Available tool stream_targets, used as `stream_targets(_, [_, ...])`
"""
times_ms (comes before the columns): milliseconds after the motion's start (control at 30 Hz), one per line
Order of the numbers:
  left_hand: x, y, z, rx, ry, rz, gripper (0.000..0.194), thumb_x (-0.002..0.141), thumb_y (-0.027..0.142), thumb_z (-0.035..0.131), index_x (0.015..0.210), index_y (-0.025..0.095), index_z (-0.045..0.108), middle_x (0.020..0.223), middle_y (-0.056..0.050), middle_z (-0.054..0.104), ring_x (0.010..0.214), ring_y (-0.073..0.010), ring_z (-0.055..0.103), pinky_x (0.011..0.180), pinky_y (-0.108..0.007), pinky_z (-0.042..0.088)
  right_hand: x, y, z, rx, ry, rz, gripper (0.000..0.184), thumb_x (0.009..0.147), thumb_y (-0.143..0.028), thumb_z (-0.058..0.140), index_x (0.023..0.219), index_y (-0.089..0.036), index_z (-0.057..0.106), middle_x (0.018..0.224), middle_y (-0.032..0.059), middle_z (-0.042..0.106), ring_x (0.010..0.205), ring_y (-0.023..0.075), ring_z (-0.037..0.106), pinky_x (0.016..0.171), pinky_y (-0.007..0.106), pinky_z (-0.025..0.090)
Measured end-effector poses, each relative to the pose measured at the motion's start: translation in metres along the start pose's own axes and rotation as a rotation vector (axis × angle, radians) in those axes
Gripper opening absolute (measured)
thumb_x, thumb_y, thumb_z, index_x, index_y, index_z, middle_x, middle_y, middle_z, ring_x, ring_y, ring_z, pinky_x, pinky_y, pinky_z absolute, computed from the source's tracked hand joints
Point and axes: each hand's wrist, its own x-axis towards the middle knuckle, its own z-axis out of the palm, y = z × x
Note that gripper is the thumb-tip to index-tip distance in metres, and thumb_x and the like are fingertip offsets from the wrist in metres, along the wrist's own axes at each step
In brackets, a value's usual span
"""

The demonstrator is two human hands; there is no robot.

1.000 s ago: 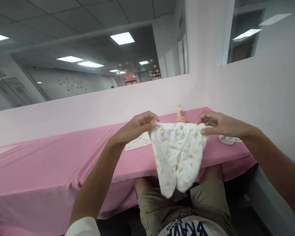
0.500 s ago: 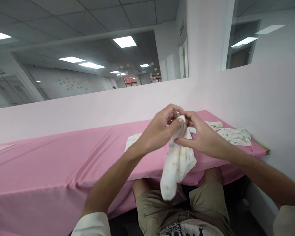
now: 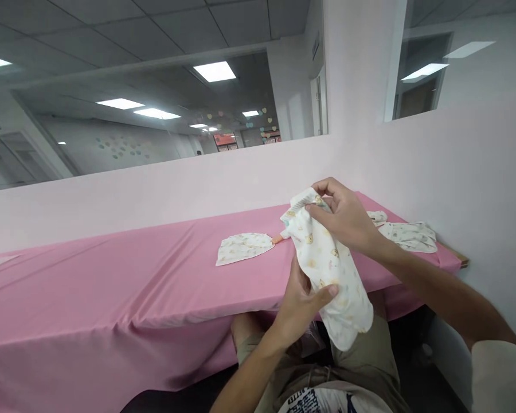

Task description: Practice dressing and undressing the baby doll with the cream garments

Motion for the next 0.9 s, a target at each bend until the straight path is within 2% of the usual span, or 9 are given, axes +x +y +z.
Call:
stream_targets(167, [0.012,-0.016,0.007,0.08,0.213,0.019,0.07,0.074,0.029,0.074,0.134,0.026,0.038,0.139,-0.009,0.05,0.127,-0.0265,0.049,0.1,-0.038,0.047,0.019,0.002,-0.001,-0.03,0.084,-0.066,0.015,0.082,-0.028,0.055,0.094,-0.02,0.051,0.084,-0.0009,0.054,0.061,0.008,0.046,0.053,0.022,0.034])
stream_targets(300, [0.022,-0.017,-0.01,0.174,0.198,-0.101,0.042,0.08,0.036,0.065,0.117,0.017,0.057,0.116,-0.01,0.065,0.107,-0.0267,0.061,0.089,-0.037,0.051,0.039,0.016,-0.006,-0.078,0.19,-0.086,0.014,0.082,-0.029,0.053,0.092,-0.02,0.05,0.088,0.0003,0.054,0.071,0.0113,0.05,0.063,0.026,0.039])
stream_targets(367, [0.023,-0.009,-0.02,0.226,0.204,-0.113,0.036,0.082,0.037,0.061,0.111,0.017,0.062,0.106,-0.008,0.068,0.099,-0.0259,0.063,0.083,-0.037,0.053,0.045,0.032,-0.011,-0.155,0.24,-0.03,0.017,0.08,-0.031,0.055,0.091,-0.02,0.05,0.09,0.0017,0.055,0.077,0.0138,0.051,0.068,0.029,0.041])
stream_targets(433, [0.024,0.004,-0.03,0.33,0.255,-0.018,0.029,0.084,0.034,0.059,0.108,0.018,0.064,0.108,-0.007,0.066,0.101,-0.0247,0.062,0.085,-0.037,0.051,0.046,0.053,-0.015,-0.238,0.246,0.078,0.025,0.076,-0.034,0.06,0.094,-0.019,0.051,0.097,0.0045,0.055,0.086,0.0171,0.053,0.073,0.032,0.043])
stream_targets(500, [0.025,0.017,-0.041,0.482,0.328,0.142,0.021,0.084,0.029,0.059,0.101,0.02,0.067,0.121,-0.006,0.059,0.116,-0.0238,0.055,0.096,-0.035,0.046,0.04,0.072,-0.017,-0.261,0.185,0.18,0.037,0.074,-0.04,0.064,0.102,-0.019,0.053,0.109,0.0078,0.054,0.094,0.0207,0.054,0.077,0.035,0.044])
stream_targets(600, [0.027,0.029,-0.057,0.585,0.408,0.279,0.019,0.082,0.028,0.061,0.099,0.021,0.067,0.136,-0.005,0.049,0.131,-0.0229,0.042,0.107,-0.032,0.038,0.017,0.089,-0.012,-0.118,-0.039,0.293,0.043,0.077,-0.051,0.061,0.106,-0.02,0.057,0.113,0.0087,0.058,0.101,0.0234,0.056,0.082,0.038,0.046])
stream_targets(733, [0.029,0.025,-0.081,0.288,0.475,0.208,0.04,0.082,0.036,0.065,0.119,0.024,0.057,0.118,-0.007,0.062,0.111,-0.021,0.06,0.097,-0.035,0.048,-0.037,0.096,0.015,0.257,-0.294,0.353,0.04,0.085,-0.055,0.054,0.106,-0.022,0.062,0.111,0.0049,0.064,0.107,0.022,0.058,0.097,0.039,0.042])
stream_targets(833, [0.03,0.016,-0.103,0.052,0.626,0.275,0.056,0.079,0.037,0.069,0.129,0.028,0.045,0.114,-0.006,0.064,0.101,-0.0183,0.064,0.089,-0.032,0.052,-0.089,0.111,0.045,0.508,-0.253,0.463,0.04,0.086,-0.053,0.055,0.104,-0.02,0.065,0.105,0.0076,0.067,0.1,0.0226,0.061,0.094,0.038,0.044])
stream_targets(900, [0.032,0.008,-0.121,-0.022,0.692,0.333,0.06,0.078,0.034,0.071,0.131,0.03,0.043,0.12,-0.006,0.063,0.103,-0.0177,0.064,0.088,-0.03,0.053,-0.124,0.126,0.067,0.6,-0.125,0.571,0.037,0.083,-0.054,0.059,0.092,-0.019,0.068,0.096,0.0079,0.068,0.092,0.0223,0.062,0.089,0.037,0.046])
